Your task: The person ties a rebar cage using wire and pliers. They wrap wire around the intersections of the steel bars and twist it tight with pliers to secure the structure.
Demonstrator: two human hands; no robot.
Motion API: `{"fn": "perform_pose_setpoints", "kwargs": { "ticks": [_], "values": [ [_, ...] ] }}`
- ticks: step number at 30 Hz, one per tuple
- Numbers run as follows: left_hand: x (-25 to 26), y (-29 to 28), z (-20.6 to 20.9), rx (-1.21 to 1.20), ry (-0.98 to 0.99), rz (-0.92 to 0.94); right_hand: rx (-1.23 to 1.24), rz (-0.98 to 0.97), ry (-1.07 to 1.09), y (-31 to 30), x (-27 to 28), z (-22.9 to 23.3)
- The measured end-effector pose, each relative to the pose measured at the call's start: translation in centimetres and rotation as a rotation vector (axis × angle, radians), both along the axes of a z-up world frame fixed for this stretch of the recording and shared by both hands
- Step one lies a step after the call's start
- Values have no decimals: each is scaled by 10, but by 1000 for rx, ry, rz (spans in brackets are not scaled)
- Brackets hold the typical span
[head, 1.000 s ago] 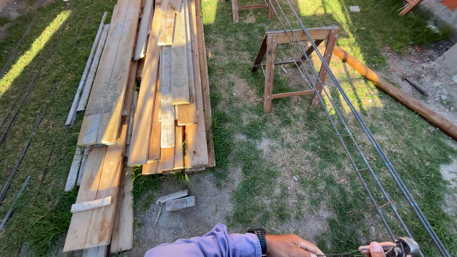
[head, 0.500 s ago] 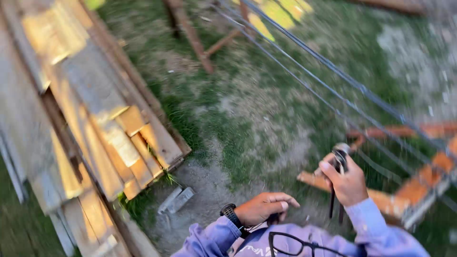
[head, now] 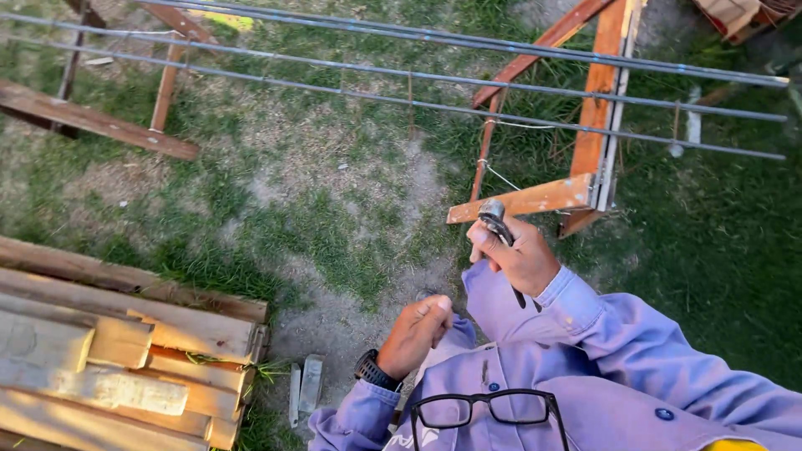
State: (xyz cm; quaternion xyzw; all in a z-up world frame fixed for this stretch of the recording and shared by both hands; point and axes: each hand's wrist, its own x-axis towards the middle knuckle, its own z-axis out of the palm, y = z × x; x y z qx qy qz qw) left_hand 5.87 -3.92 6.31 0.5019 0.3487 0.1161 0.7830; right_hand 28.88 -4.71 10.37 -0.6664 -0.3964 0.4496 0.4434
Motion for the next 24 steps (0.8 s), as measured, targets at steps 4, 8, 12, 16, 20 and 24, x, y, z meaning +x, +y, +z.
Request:
{"fn": "perform_pose_setpoints", "kwargs": {
  "ticks": [4, 8, 12, 16, 20, 24],
  "values": [
    [7, 24, -19, 66, 66, 87, 42, -96, 142, -5, 71, -24],
    [12, 48, -37, 31, 236, 232, 137, -615, 90, 4, 143, 6],
    [29, 76, -56, 151, 383, 151, 242, -792, 311, 12, 228, 2],
    [74, 103, -55, 140, 432, 173, 256, -924, 321, 48, 282, -22],
    [108, 131, -65, 248, 589, 90, 251, -1014, 362, 84, 311, -68],
    [133, 153, -83, 325, 720, 53, 326, -1045, 337, 115, 320, -132]
  ]
}}
